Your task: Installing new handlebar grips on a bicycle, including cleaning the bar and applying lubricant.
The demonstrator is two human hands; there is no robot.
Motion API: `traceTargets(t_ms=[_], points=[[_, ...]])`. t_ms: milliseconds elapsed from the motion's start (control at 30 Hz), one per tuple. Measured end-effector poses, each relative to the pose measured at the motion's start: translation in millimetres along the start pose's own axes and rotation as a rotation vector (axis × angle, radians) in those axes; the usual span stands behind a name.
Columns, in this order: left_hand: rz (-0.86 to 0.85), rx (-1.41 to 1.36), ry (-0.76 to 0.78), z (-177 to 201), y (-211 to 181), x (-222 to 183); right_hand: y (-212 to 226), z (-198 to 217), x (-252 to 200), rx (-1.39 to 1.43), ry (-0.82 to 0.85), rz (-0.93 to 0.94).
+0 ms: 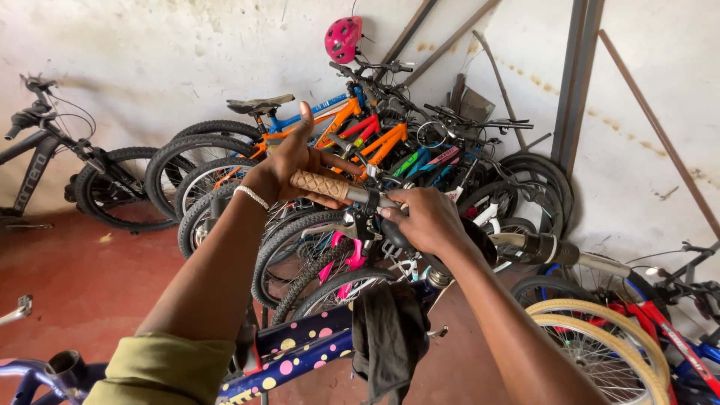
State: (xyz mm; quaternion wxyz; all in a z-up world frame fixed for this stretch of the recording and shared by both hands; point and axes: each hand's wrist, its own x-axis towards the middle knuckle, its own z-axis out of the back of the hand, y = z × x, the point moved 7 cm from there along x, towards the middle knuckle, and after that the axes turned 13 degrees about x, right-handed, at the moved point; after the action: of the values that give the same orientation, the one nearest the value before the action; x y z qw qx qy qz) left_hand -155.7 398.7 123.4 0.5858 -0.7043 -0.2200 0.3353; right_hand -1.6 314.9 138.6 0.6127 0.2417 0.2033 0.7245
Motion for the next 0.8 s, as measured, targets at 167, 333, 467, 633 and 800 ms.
traceTargets(t_ms=[167, 333, 467, 633, 800], points=[[-0.034, -0.031, 0.011, 1.9, 3.0, 7.4, -2.1, -3.1, 3.9, -0.031, 0.017, -0.03], [-0.111, -0.182, 0.02, 6.9, 16.9, 27.6, -1.6, -1.4, 4.1, -0.03, 0.029, -0.025], [-0.388, -0.56, -0.859, 68.6, 53.1, 33.5, -11.4, -4.1, 10.2, -0.097, -0.024, -0.022], [-0.481, -0.952, -0.877, 38.5, 53.2, 33.0, -5.0, -1.2, 4.5, -0.098, -0.057, -0.012], [-0.558, -1.088, -0.921, 5.8, 48.6, 21.0, -22.8, -11.2, 16.1, -0.175, -0.073, -0.103]])
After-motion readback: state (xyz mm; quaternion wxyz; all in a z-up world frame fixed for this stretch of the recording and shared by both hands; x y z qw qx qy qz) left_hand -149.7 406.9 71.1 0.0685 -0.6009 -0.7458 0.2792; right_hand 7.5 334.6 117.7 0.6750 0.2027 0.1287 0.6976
